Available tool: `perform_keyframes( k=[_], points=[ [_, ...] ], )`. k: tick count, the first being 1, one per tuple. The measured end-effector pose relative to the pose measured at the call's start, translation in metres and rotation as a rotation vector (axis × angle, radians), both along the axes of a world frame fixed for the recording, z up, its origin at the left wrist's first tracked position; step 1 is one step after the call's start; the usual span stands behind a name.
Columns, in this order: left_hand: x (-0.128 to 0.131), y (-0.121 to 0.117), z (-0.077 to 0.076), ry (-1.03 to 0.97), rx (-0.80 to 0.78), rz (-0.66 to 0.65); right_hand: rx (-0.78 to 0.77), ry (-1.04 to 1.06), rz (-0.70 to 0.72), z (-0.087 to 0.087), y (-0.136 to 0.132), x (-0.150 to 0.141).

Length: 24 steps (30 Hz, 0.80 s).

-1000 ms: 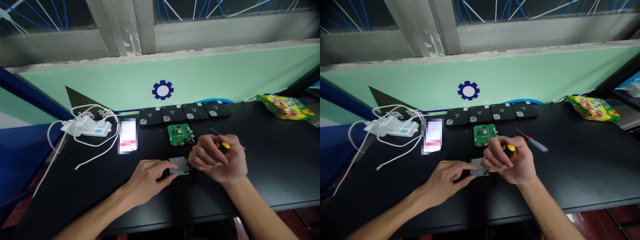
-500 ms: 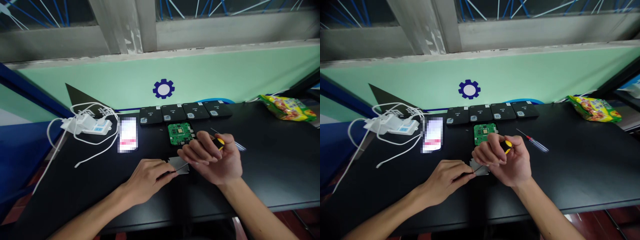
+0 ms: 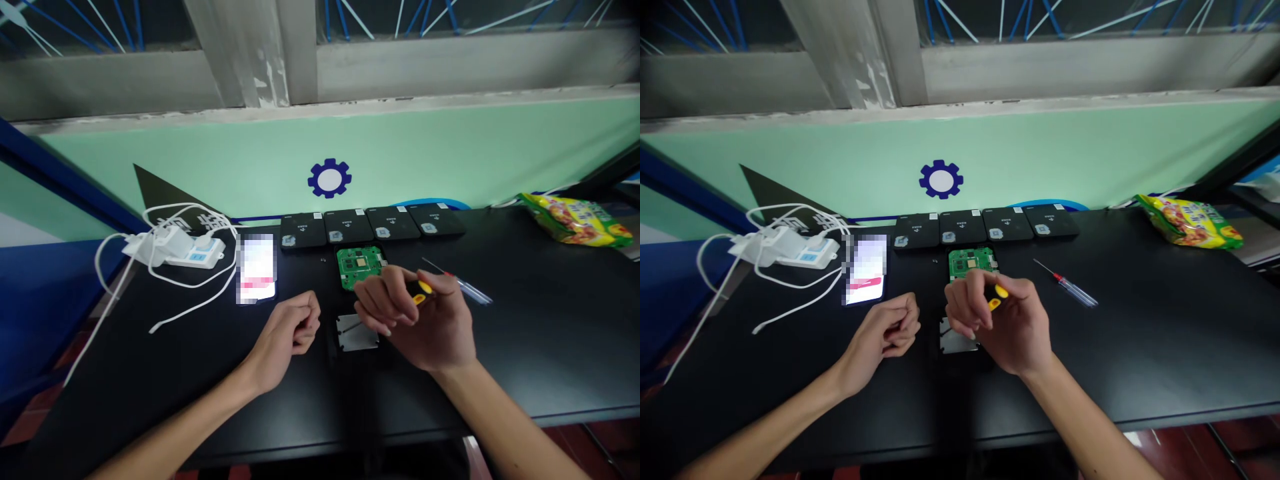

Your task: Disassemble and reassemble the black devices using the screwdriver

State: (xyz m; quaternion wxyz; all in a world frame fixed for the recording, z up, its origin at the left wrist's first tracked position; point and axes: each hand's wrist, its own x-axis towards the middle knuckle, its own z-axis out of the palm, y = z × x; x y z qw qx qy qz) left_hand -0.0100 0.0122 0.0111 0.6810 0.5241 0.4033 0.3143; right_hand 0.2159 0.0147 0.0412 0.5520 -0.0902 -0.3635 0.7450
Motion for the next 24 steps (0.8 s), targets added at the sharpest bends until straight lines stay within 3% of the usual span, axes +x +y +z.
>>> perform_keyframes(
  k=[5,13,19,24],
  points=[
    [-0.001,0.0,0.005,0.044,0.001,-0.015,0.081,-0.116,0.004,-0.005,-0.003,-0.005],
    [0.003,-0.003,0.016,0.475,0.276,-0.046,0.089,-0.148,0.028,-0.006,-0.006,-0.008],
    [0.005,-0.005,0.018,0.631,0.414,-0.189,0.076,-0.165,0.062,-0.009,-0.006,-0.008],
    [0.005,-0.005,0.014,0.661,0.492,-0.223,0.068,-0.176,0.049,-0.012,-0.006,-0.007]
  ],
)
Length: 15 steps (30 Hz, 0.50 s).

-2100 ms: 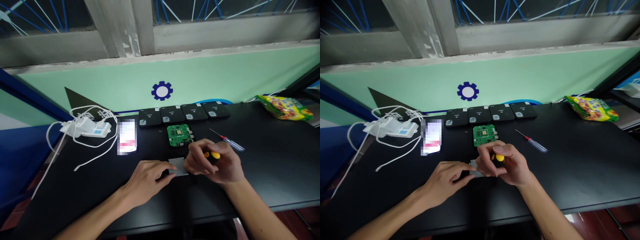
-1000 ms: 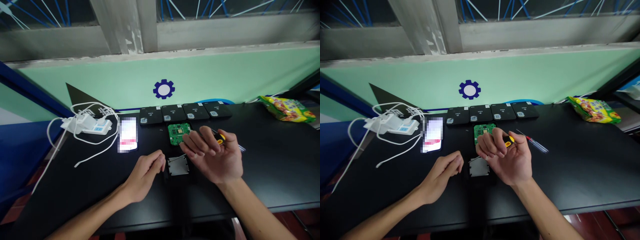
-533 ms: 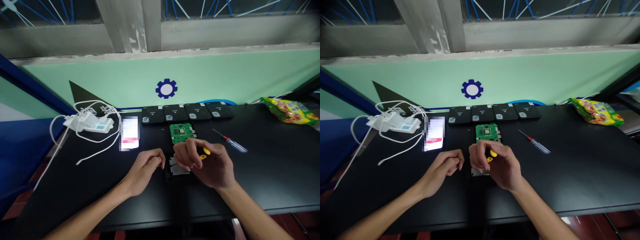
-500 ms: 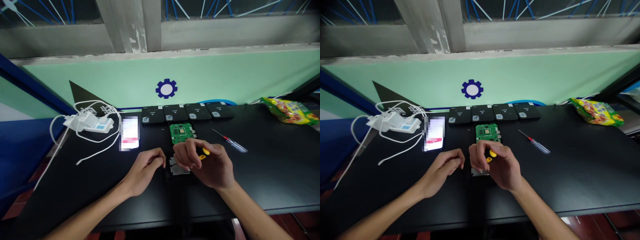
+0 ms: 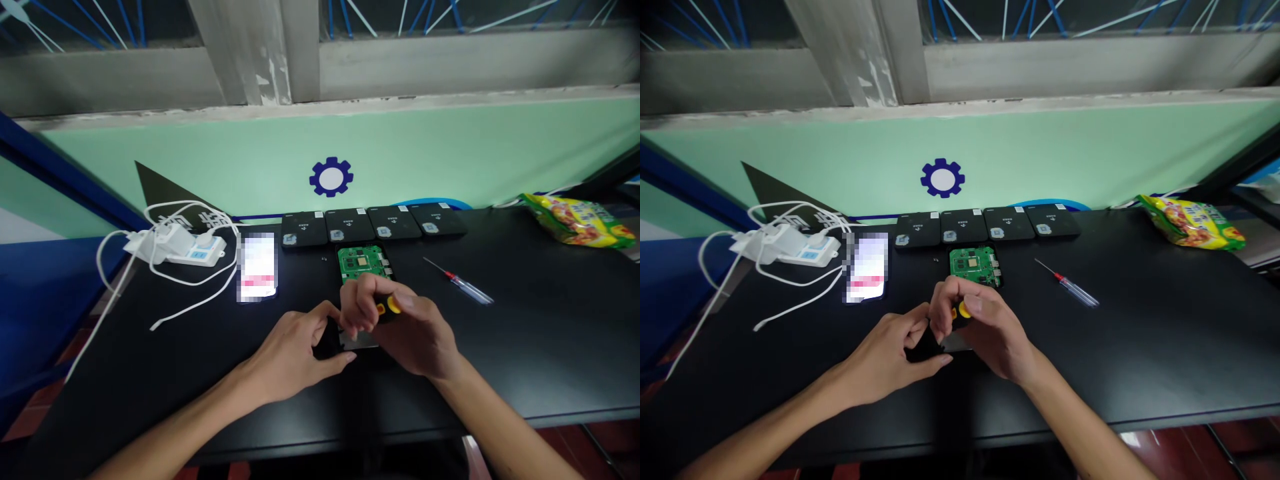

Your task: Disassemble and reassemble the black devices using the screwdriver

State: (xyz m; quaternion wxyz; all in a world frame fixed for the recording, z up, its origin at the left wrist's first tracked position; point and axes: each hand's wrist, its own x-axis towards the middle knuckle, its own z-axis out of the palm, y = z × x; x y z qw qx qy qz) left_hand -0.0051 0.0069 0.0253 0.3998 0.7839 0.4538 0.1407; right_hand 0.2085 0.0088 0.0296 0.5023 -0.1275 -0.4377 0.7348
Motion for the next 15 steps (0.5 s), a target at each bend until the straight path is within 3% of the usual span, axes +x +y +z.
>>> perform_keyframes(
  k=[15],
  points=[
    [0.0012,-0.0036,-0.001,0.109,0.031,-0.013,-0.055,0.025,-0.008,0.0,-0.0058,-0.0032]
  ],
)
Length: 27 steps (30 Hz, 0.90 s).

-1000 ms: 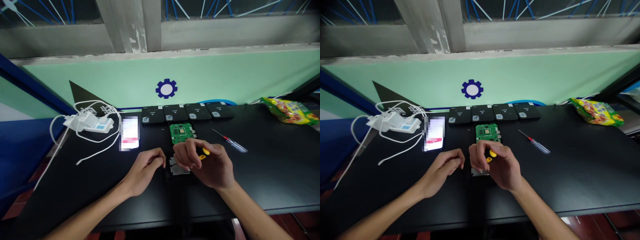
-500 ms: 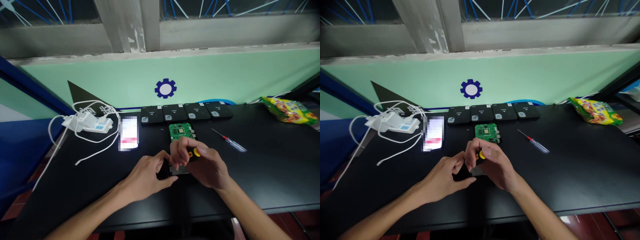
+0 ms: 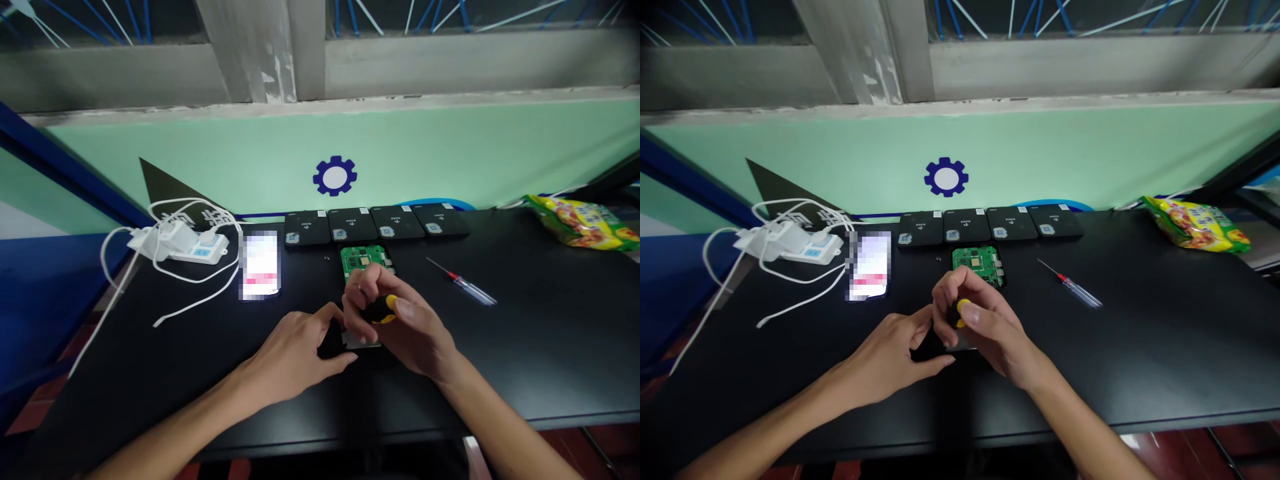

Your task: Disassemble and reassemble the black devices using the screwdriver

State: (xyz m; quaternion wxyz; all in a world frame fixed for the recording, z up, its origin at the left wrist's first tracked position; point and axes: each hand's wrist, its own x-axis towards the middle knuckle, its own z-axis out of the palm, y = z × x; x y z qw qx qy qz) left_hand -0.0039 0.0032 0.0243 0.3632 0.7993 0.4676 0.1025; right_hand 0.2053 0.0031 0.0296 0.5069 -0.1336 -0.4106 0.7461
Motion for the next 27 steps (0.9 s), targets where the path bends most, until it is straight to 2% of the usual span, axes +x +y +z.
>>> perform_keyframes(
  k=[11,20,27],
  points=[
    [0.0017,-0.0001,0.0044,0.049,-0.038,-0.022,0.011,-0.034,-0.015,-0.0015,-0.0025,-0.0021],
    [0.001,-0.001,0.0039,0.013,-0.024,-0.025,0.001,-0.002,-0.042,0.0062,-0.0015,-0.0006],
    [0.0012,-0.0004,0.0041,0.037,-0.036,-0.04,0.013,-0.013,-0.029,0.0019,-0.0016,0.0002]
  ],
)
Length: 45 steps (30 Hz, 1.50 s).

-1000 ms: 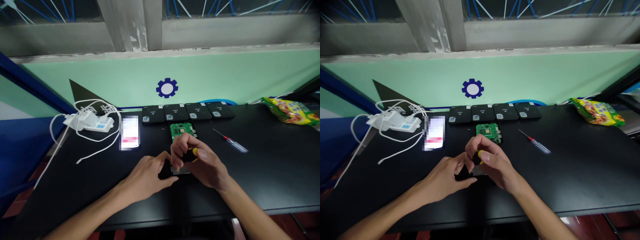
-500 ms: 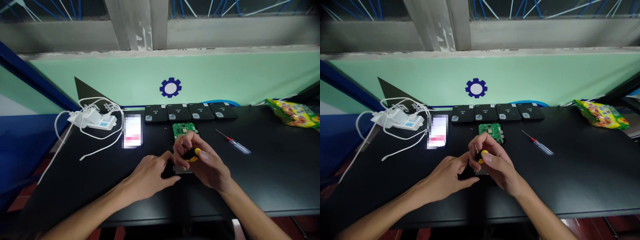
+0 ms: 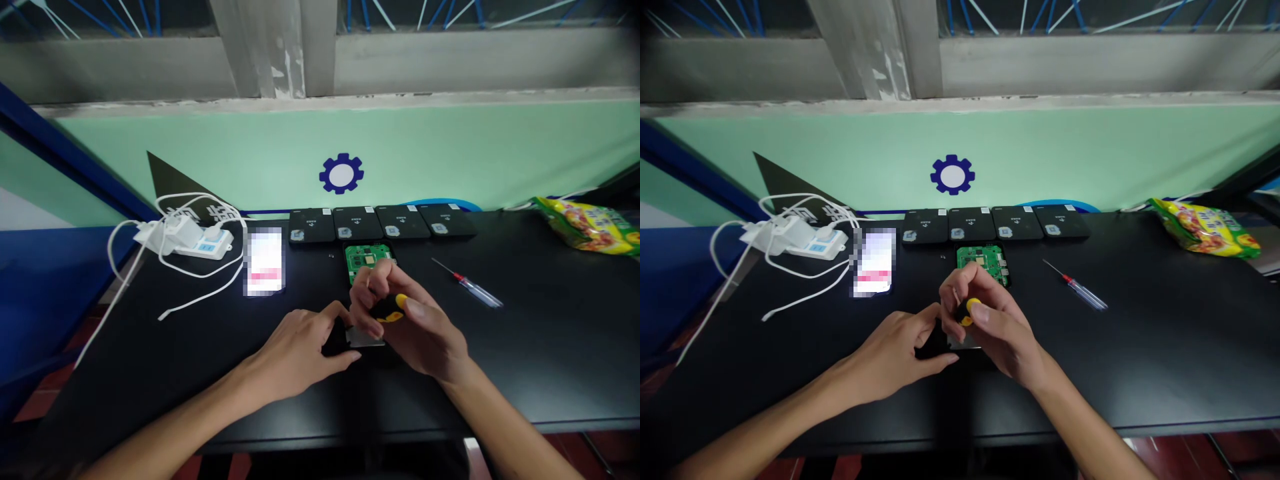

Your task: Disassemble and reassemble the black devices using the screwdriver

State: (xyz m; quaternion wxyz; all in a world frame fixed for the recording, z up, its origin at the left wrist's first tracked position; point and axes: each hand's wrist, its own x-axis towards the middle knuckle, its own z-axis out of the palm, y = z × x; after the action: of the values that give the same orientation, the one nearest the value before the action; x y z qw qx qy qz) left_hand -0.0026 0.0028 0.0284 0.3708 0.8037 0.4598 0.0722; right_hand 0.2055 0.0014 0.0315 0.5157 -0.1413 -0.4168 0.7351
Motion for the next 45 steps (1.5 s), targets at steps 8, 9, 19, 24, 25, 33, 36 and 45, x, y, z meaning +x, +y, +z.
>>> perform_keyframes(
  k=[8,9,19,24,25,33,36,45],
  points=[
    [0.0,0.0,0.0,-0.006,0.009,0.008,0.084,-0.084,-0.011,-0.01,0.003,0.002],
    [0.0,0.0,0.0,-0.01,0.006,0.005,0.089,-0.089,-0.019,-0.011,0.003,0.002],
    [0.001,0.001,0.0,0.004,0.011,-0.005,0.102,-0.106,0.059,-0.002,0.005,0.002],
    [-0.002,0.0,-0.003,0.03,0.055,-0.021,0.03,-0.117,0.027,-0.005,0.003,0.001],
    [-0.002,0.0,-0.004,0.035,0.069,-0.022,0.022,-0.114,0.014,-0.005,0.003,0.002],
    [-0.002,0.0,-0.005,0.028,0.093,-0.021,0.171,-0.24,-0.102,-0.005,0.006,0.006],
    [-0.002,0.0,-0.005,0.017,0.083,-0.009,0.221,-0.293,-0.163,-0.005,0.009,0.008],
    [0.0,0.001,-0.004,0.023,0.052,0.006,0.067,-0.078,-0.023,-0.001,0.008,0.003]
  ],
)
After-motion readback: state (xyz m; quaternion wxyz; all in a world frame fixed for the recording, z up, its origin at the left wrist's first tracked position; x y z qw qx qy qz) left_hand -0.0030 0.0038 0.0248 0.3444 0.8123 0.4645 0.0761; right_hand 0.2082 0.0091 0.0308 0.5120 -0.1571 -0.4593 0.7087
